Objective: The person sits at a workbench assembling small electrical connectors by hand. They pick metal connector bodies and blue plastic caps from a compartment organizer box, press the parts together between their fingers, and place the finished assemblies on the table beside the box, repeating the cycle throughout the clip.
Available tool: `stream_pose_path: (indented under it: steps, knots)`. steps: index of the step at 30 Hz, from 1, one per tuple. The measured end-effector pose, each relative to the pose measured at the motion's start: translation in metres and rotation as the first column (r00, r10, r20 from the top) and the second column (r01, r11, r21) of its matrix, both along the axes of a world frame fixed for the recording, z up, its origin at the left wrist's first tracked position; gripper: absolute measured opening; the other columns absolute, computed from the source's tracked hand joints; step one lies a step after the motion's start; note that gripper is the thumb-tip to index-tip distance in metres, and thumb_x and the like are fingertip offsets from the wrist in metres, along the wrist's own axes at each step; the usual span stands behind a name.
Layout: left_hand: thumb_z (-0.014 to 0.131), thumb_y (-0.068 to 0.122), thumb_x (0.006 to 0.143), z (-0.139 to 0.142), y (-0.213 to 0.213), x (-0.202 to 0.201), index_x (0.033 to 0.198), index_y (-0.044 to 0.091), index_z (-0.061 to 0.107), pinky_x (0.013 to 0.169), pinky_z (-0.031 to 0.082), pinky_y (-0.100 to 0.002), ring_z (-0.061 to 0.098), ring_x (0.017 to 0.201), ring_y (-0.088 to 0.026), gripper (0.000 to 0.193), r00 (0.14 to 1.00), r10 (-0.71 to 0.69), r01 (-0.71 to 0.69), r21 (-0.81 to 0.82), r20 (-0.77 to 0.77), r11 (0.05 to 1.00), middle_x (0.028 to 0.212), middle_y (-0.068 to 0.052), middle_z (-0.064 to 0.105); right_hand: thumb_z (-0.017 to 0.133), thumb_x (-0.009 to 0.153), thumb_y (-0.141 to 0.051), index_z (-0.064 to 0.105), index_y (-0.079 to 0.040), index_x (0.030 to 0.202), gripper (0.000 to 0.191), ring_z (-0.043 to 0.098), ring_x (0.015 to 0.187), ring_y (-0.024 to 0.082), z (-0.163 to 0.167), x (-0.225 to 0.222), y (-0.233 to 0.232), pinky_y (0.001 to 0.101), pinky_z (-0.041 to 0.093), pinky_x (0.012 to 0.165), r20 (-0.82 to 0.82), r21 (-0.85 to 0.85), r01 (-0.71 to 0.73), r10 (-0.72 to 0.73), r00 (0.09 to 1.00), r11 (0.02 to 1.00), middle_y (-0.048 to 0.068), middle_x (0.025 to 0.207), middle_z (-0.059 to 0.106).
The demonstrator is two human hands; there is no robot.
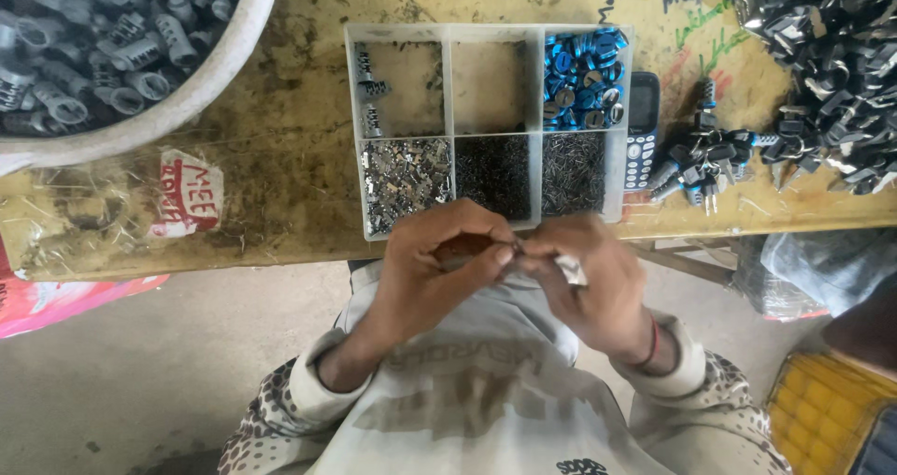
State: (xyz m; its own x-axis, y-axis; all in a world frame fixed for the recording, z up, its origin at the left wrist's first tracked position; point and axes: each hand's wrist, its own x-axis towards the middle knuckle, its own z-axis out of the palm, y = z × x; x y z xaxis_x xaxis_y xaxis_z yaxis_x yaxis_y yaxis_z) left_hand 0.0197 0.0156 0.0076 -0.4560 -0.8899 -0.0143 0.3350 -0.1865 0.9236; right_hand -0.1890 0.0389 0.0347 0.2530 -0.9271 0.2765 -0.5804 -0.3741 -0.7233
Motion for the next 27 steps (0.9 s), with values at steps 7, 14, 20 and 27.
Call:
stream_pose_path:
  steps: [7, 14, 20, 27]
  knots:
    - [0.072, -0.002, 0.092, -0.013, -0.002, 0.002, 0.102, -0.001, 0.072, 0.060, 0.059, -0.021, 0.069, 0.070, -0.007, 0.010, 0.994, -0.109, 0.107, 0.166, 0.003, 0.980, 0.087, -0.005, 0.074, 0.079, 0.089, 0.004, 0.068, -0.007, 0.113, 0.028, 0.073, 0.093, 0.020, -0.013, -0.016, -0.017, 0.0309, 0.058, 0.075, 0.198, 0.016, -0.285, 0.276, 0.941, 0.959, 0.007, 0.105, 0.073]
    - [0.071, -0.001, 0.091, -0.024, -0.004, 0.006, 0.101, -0.002, 0.070, 0.063, 0.052, -0.021, 0.061, 0.072, -0.007, 0.010, 0.981, 0.019, 0.030, 0.250, -0.193, 0.968, 0.088, -0.004, 0.069, 0.073, 0.100, 0.001, 0.068, -0.001, 0.110, 0.011, 0.069, 0.083, 0.017, 0.015, 0.004, -0.092, 0.0320, 0.054, 0.067, -0.073, 0.110, -0.168, 0.177, 0.982, 0.980, 0.007, 0.102, 0.072]
    - [0.068, -0.002, 0.095, -0.027, -0.007, 0.008, 0.102, -0.003, 0.067, 0.063, 0.052, -0.024, 0.061, 0.071, -0.009, 0.007, 0.967, -0.037, 0.096, 0.228, -0.250, 0.969, 0.086, -0.006, 0.068, 0.079, 0.070, -0.029, 0.068, -0.006, 0.091, 0.033, 0.070, 0.085, 0.025, -0.006, 0.091, -0.178, 0.0366, 0.057, 0.070, -0.622, -0.431, -0.481, 0.135, 0.772, 0.763, 0.012, 0.100, 0.067]
    - [0.066, 0.004, 0.098, -0.020, -0.010, 0.002, 0.103, 0.000, 0.066, 0.069, 0.059, -0.029, 0.067, 0.079, -0.012, 0.006, 0.885, 0.139, -0.005, 0.289, -0.445, 0.957, 0.094, -0.007, 0.071, 0.084, 0.087, -0.002, 0.059, -0.004, 0.108, 0.032, 0.064, 0.087, 0.015, 0.000, 0.010, -0.136, 0.0281, 0.055, 0.070, 0.160, 0.413, -0.338, 0.298, 0.941, 0.846, 0.006, 0.106, 0.063]
